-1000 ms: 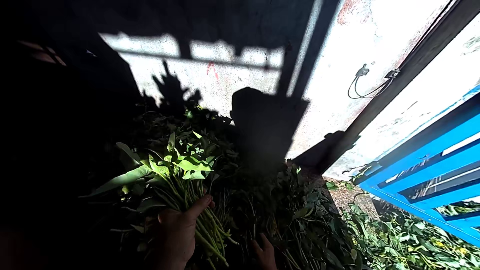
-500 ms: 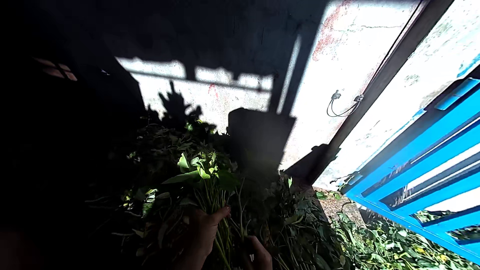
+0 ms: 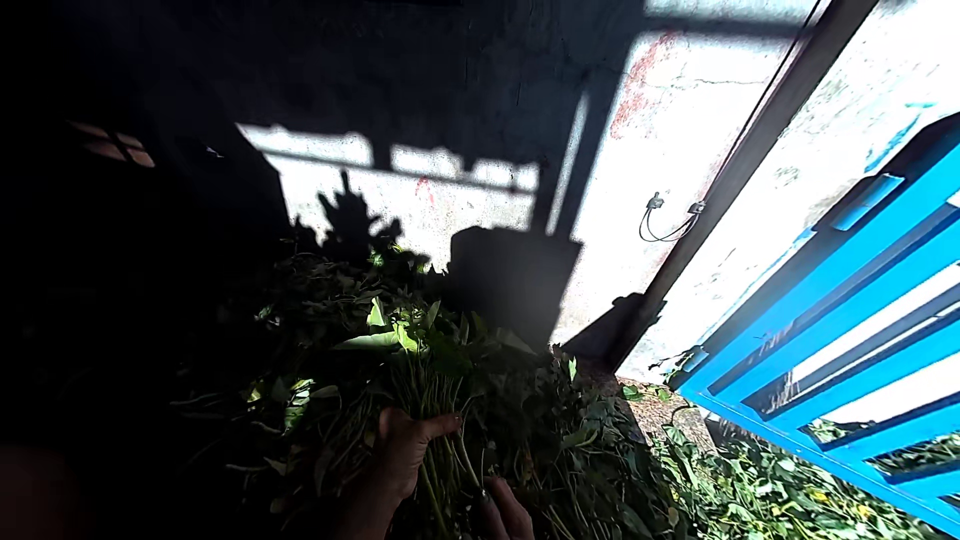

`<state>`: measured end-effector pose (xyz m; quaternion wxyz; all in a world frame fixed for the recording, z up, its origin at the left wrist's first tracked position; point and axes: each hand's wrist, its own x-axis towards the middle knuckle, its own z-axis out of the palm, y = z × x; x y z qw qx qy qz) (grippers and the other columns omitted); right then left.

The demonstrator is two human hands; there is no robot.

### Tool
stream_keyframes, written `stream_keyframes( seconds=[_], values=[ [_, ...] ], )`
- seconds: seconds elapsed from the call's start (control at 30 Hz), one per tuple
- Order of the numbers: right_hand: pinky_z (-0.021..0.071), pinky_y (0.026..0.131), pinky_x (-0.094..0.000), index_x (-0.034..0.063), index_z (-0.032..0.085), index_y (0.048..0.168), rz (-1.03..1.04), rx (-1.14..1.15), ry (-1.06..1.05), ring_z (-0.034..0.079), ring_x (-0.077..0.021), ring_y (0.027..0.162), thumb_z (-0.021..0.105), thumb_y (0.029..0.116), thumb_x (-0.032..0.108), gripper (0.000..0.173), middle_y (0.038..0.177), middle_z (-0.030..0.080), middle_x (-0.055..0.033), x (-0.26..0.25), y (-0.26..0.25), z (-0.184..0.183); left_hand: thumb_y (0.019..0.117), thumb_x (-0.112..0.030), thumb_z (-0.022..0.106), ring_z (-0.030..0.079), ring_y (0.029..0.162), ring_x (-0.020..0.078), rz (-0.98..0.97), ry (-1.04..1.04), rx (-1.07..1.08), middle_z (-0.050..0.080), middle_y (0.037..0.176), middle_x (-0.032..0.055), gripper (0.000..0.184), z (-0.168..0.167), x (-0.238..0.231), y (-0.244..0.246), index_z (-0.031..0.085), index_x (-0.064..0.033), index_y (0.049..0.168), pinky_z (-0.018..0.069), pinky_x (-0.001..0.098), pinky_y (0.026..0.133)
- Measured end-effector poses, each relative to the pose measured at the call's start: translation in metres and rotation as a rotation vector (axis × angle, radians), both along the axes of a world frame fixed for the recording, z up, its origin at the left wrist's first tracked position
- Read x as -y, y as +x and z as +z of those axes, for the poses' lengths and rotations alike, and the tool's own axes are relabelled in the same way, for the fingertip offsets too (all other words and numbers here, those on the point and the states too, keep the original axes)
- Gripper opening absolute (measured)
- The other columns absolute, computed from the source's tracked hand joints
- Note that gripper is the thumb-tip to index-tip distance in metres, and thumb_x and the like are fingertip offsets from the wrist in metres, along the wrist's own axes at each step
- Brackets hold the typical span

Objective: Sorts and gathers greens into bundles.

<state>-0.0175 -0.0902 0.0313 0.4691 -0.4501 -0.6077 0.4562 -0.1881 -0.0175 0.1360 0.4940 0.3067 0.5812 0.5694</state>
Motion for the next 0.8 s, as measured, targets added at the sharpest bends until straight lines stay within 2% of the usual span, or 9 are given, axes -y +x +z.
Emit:
stream_keyframes(
  seconds=[0.07, 0.13, 0.23, 0.33, 0.4, 0.5, 0.63, 0.7, 0.8],
  values=[
    [0.0569, 0.08, -0.0346, -0.0051, 0.067, 0.117, -0.04, -0.102, -0.051, 0.066, -0.0151, 0.084, 0.041, 0.1082, 0.013, 0.033, 0.092, 0.068, -0.0105, 0.002, -0.001, 0.001, 0.0572, 0.01, 0.091, 0.074, 0.096, 0.0232, 0.015, 0.021, 0.023, 0.073, 0.105, 0.0168, 0.07, 0.001, 0.0, 0.0, 0.057, 0.0055, 0.119, 0.0645, 0.0377, 0.083],
    [0.0577, 0.077, -0.0337, -0.0042, 0.068, 0.114, -0.122, -0.066, -0.005, 0.067, -0.0148, 0.083, 0.044, 0.1069, 0.011, 0.029, 0.092, 0.069, -0.0102, 0.003, -0.001, -0.005, 0.0579, 0.01, 0.09, 0.074, 0.094, 0.0225, 0.062, 0.035, 0.028, 0.073, 0.104, 0.0166, 0.069, 0.002, 0.0, 0.002, 0.057, 0.0058, 0.119, 0.0643, 0.0366, 0.081],
    [0.0582, 0.086, -0.0386, -0.0038, 0.072, 0.109, -0.241, 0.229, 0.172, 0.069, -0.0226, 0.096, 0.054, 0.1005, 0.006, 0.023, 0.101, 0.07, -0.0157, 0.006, 0.008, -0.019, 0.0599, 0.012, 0.088, 0.074, 0.093, 0.0213, 0.202, 0.12, 0.054, 0.072, 0.102, 0.0167, 0.069, -0.001, -0.001, 0.007, 0.055, 0.0067, 0.12, 0.0641, 0.0351, 0.08],
    [0.0599, 0.081, -0.041, -0.0024, 0.073, 0.105, -0.254, 0.444, 0.195, 0.07, -0.0262, 0.09, 0.056, 0.0987, 0.008, 0.021, 0.096, 0.07, -0.0164, 0.014, 0.026, -0.049, 0.061, 0.013, 0.087, 0.075, 0.087, 0.0223, 0.271, 0.186, 0.007, 0.074, 0.095, 0.0166, 0.056, 0.002, -0.007, -0.002, 0.062, 0.0079, 0.111, 0.065, 0.0363, 0.076],
    [0.0569, 0.09, -0.0489, 0.0005, 0.074, 0.105, -0.102, 0.659, 0.031, 0.07, -0.0329, 0.099, 0.055, 0.1008, 0.017, 0.026, 0.1, 0.072, -0.0175, 0.015, 0.042, -0.054, 0.0612, 0.013, 0.087, 0.075, 0.089, 0.0227, 0.201, 0.173, -0.015, 0.074, 0.098, 0.0168, 0.059, 0.002, -0.005, -0.003, 0.06, 0.0076, 0.114, 0.0651, 0.0366, 0.078],
    [0.0519, 0.097, -0.058, 0.0072, 0.073, 0.12, 0.086, 0.912, -0.32, 0.062, -0.0413, 0.118, 0.05, 0.1033, 0.028, 0.035, 0.124, 0.066, -0.0215, -0.002, 0.055, -0.034, 0.0597, 0.011, 0.089, 0.074, 0.095, 0.0224, 0.079, 0.164, -0.052, 0.073, 0.104, 0.0165, 0.07, -0.004, -0.001, 0.002, 0.056, 0.0065, 0.121, 0.0647, 0.0366, 0.083],
    [0.0569, 0.093, -0.0467, 0.0049, 0.068, 0.126, -0.146, 0.547, 0.101, 0.064, -0.0309, 0.114, 0.06, 0.092, 0.013, 0.036, 0.126, 0.064, -0.0175, -0.017, 0.041, -0.003, 0.0613, 0.006, 0.091, 0.074, 0.094, 0.0245, -0.063, 0.157, -0.059, 0.073, 0.102, 0.0168, 0.064, -0.004, -0.003, 0.001, 0.06, 0.0062, 0.118, 0.0647, 0.0385, 0.084],
    [0.06, 0.087, -0.0373, 0.0038, 0.066, 0.128, 0.001, 0.257, 0.13, 0.067, -0.0194, 0.107, 0.061, 0.0967, 0.017, 0.034, 0.126, 0.064, -0.0128, -0.024, 0.031, 0.011, 0.0627, 0.006, 0.091, 0.075, 0.093, 0.0259, -0.126, 0.137, -0.033, 0.074, 0.101, 0.0178, 0.061, -0.001, -0.003, 0.003, 0.06, 0.007, 0.116, 0.065, 0.0393, 0.084],
    [0.0622, 0.08, -0.0359, -0.0035, 0.059, 0.131, 0.198, -0.111, -0.006, 0.07, -0.0177, 0.095, 0.065, 0.0963, 0.013, 0.039, 0.121, 0.067, -0.0134, -0.03, 0.018, 0.022, 0.062, 0.006, 0.092, 0.075, 0.094, 0.0253, -0.202, 0.102, -0.025, 0.074, 0.102, 0.017, 0.061, 0.001, -0.003, 0.003, 0.061, 0.0063, 0.115, 0.0647, 0.0392, 0.085]
  ],
)
